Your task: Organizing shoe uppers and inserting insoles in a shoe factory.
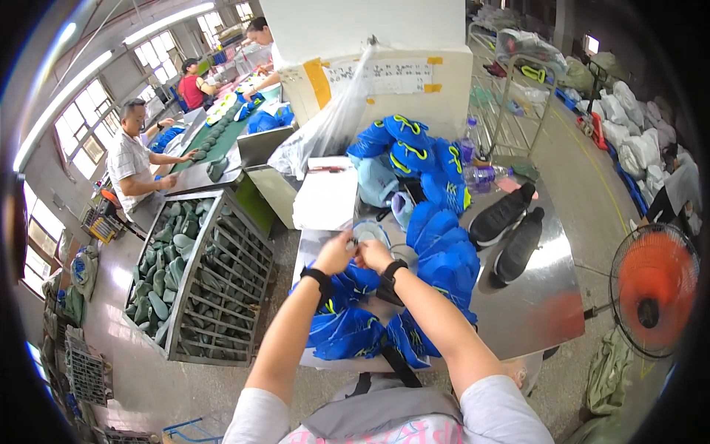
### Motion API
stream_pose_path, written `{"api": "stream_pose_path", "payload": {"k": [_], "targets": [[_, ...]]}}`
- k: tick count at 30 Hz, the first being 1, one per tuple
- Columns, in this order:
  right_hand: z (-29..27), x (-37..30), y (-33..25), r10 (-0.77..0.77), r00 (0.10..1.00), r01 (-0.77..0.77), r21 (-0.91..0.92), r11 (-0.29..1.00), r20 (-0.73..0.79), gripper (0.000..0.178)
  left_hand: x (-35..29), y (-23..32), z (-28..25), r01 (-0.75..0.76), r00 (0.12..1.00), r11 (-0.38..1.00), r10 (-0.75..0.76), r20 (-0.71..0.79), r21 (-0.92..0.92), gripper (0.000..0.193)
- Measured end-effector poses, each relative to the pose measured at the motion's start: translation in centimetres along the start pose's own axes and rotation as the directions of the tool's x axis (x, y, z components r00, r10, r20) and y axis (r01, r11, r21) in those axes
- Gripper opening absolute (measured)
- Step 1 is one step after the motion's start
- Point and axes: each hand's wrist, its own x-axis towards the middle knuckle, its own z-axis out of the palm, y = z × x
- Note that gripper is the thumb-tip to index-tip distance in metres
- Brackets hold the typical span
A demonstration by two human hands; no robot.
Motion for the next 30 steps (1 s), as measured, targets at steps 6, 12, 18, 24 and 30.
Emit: {"api": "stream_pose_path", "payload": {"k": [6,12,18,24,30], "targets": [[-1.9,-0.9,-5.6,-0.105,0.991,0.113,-0.114,0.987,0.080,0.028,-2.1,-2.7,2.8,-0.242,0.951,0.967,0.221,0.215,0.079,0.050],[2.0,-14.8,-16.1,-0.395,0.870,0.429,-0.056,0.902,0.296,0.031,0.5,-1.2,0.7,0.088,0.964,0.887,-0.191,0.187,0.453,0.034],[0.7,-24.6,-17.8,-0.637,0.373,0.857,0.012,0.515,0.674,0.011,0.4,-3.1,1.9,0.067,0.923,0.830,-0.263,0.282,0.554,0.031],[-0.9,-25.1,-8.2,-0.232,0.701,0.627,-0.429,0.650,0.675,0.044,-0.5,-3.5,-0.8,-0.191,0.951,0.981,0.175,0.255,0.039,0.029],[-5.8,-27.4,1.2,-0.247,0.893,0.417,-0.898,0.138,0.377,0.064,-9.8,-1.4,-11.0,0.208,0.910,0.717,-0.391,-0.136,-0.665,0.018]]}}
